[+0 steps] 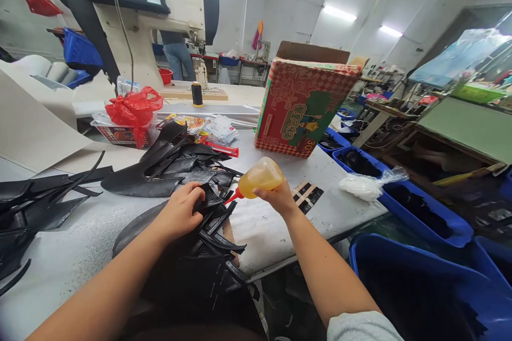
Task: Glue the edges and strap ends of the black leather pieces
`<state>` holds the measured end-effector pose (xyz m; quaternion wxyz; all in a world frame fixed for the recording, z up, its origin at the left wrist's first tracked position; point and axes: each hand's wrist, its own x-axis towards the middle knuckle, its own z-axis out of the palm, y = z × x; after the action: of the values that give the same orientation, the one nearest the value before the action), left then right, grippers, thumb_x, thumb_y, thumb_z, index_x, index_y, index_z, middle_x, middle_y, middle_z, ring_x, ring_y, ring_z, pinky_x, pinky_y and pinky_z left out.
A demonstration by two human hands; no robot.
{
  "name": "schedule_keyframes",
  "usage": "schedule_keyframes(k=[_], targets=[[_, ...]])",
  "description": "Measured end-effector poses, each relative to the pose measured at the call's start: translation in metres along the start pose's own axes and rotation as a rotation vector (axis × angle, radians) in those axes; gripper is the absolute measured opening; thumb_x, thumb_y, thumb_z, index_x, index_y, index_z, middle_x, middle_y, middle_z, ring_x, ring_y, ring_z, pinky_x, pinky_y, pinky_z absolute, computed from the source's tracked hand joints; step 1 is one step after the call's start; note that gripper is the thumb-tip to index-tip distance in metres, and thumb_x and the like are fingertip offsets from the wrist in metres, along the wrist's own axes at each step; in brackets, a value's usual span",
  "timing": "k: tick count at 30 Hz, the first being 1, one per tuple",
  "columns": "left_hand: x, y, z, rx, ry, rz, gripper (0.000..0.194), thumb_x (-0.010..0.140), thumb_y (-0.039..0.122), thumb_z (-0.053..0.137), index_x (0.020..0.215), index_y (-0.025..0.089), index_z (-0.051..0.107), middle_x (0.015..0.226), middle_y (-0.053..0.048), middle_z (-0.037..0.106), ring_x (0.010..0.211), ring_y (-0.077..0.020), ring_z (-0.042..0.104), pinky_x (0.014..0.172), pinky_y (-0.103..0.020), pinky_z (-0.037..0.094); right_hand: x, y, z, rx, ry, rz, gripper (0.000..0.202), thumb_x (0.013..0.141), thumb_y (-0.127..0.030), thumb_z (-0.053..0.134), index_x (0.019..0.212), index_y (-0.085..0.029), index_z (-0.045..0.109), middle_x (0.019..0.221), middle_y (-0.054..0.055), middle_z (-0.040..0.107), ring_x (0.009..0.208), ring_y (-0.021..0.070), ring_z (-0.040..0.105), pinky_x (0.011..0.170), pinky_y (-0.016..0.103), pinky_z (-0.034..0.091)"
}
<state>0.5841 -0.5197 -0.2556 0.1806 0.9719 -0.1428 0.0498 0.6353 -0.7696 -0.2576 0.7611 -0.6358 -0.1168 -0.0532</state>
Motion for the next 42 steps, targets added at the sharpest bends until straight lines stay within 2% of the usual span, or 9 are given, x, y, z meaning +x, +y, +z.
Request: schedule_keyframes(k=[6, 10, 14, 17, 20, 25, 36, 39, 42], targets=[[0.000, 0.001, -0.002, 0.021, -0.024, -0.011, 0.028, 0.061, 0.009, 0.046, 0.086, 0.020, 0.051, 0.121, -0.009, 0.050, 0.110, -0.0273, 0.048, 0.091, -0.040, 0.039, -0.026, -0.004, -0.012, 0.403, 0.215, -0.032, 0.045, 0.048, -0.043, 0.086, 0.085, -0.027, 0.065, 0.076, -0.004, 0.068, 0.062, 0.0132, 0.061, 0.047, 0.020, 0.050], [0.001, 0.003, -0.007, 0.062, -0.075, -0.055, 0.028, 0.064, 0.010, 0.048, 0.089, 0.020, 0.052, 0.124, -0.009, 0.050, 0.112, -0.0267, 0.049, 0.092, -0.040, 0.039, -0.056, -0.004, -0.020, 0.824, 0.166, 0.119, 0.051, 0.055, -0.056, 0.079, 0.093, -0.025, 0.064, 0.083, -0.003, 0.068, 0.050, 0.0058, 0.053, 0.042, 0.013, 0.048], [-0.008, 0.002, -0.033, 0.094, -0.143, -0.077, 0.030, 0.069, 0.025, 0.056, 0.098, 0.020, 0.053, 0.130, -0.011, 0.049, 0.122, -0.0281, 0.043, 0.097, -0.040, 0.036, -0.089, 0.016, -0.028, 1.053, 0.128, 0.194, 0.052, 0.054, -0.051, 0.081, 0.095, -0.025, 0.062, 0.085, -0.003, 0.068, 0.050, 0.0052, 0.051, 0.043, 0.013, 0.050], [-0.026, -0.004, -0.061, 0.100, -0.201, -0.194, 0.035, 0.074, 0.040, 0.053, 0.104, 0.021, 0.053, 0.119, -0.009, 0.059, 0.110, -0.0266, 0.054, 0.090, -0.037, 0.041, -0.105, 0.035, -0.032, 1.164, 0.153, 0.264, 0.054, 0.053, -0.047, 0.084, 0.096, -0.023, 0.061, 0.086, -0.001, 0.068, 0.051, 0.0060, 0.052, 0.044, 0.015, 0.051], [-0.050, -0.014, -0.076, 0.182, -0.272, -0.383, 0.044, 0.071, 0.049, 0.053, 0.102, 0.018, 0.056, 0.110, -0.013, 0.063, 0.100, -0.0300, 0.059, 0.081, -0.037, 0.045, -0.110, 0.046, -0.034, 1.191, 0.187, 0.294, 0.055, 0.050, -0.046, 0.085, 0.094, -0.021, 0.062, 0.084, 0.000, 0.068, 0.052, 0.0067, 0.053, 0.045, 0.016, 0.051], [-0.079, -0.030, -0.066, 0.211, -0.263, -0.489, 0.059, 0.060, 0.052, 0.061, 0.104, 0.013, 0.060, 0.109, -0.018, 0.061, 0.104, -0.0350, 0.056, 0.086, -0.040, 0.043, -0.100, 0.054, -0.033, 1.124, 0.230, 0.296, 0.057, 0.045, -0.049, 0.086, 0.090, -0.020, 0.064, 0.080, -0.001, 0.068, 0.053, 0.0071, 0.052, 0.046, 0.018, 0.050], [-0.082, -0.036, -0.057, 0.063, -0.168, -0.559, 0.074, 0.052, 0.052, 0.067, 0.114, 0.014, 0.051, 0.111, -0.016, 0.056, 0.097, -0.0330, 0.058, 0.083, -0.038, 0.045, -0.097, 0.060, -0.039, 0.986, 0.266, 0.256, 0.054, 0.048, -0.057, 0.081, 0.087, -0.024, 0.065, 0.080, 0.000, 0.067, 0.055, 0.0113, 0.053, 0.043, 0.024, 0.047], [-0.084, -0.037, -0.061, -0.103, -0.071, -0.575, 0.064, 0.051, 0.044, 0.070, 0.108, 0.020, 0.051, 0.101, -0.010, 0.063, 0.099, -0.0329, 0.059, 0.081, -0.037, 0.046, -0.097, 0.059, -0.037, 0.996, 0.282, 0.267, 0.056, 0.046, -0.055, 0.082, 0.088, -0.022, 0.065, 0.079, 0.000, 0.066, 0.056, 0.0111, 0.053, 0.044, 0.023, 0.047], [-0.090, -0.040, -0.067, -0.544, -0.023, -0.579, 0.053, 0.055, 0.039, 0.072, 0.100, 0.024, 0.050, 0.093, -0.004, 0.066, 0.093, -0.0289, 0.062, 0.077, -0.035, 0.049, -0.097, 0.060, -0.037, 0.986, 0.286, 0.266, 0.055, 0.046, -0.056, 0.082, 0.088, -0.023, 0.065, 0.078, -0.001, 0.066, 0.056, 0.0113, 0.053, 0.045, 0.023, 0.047]])
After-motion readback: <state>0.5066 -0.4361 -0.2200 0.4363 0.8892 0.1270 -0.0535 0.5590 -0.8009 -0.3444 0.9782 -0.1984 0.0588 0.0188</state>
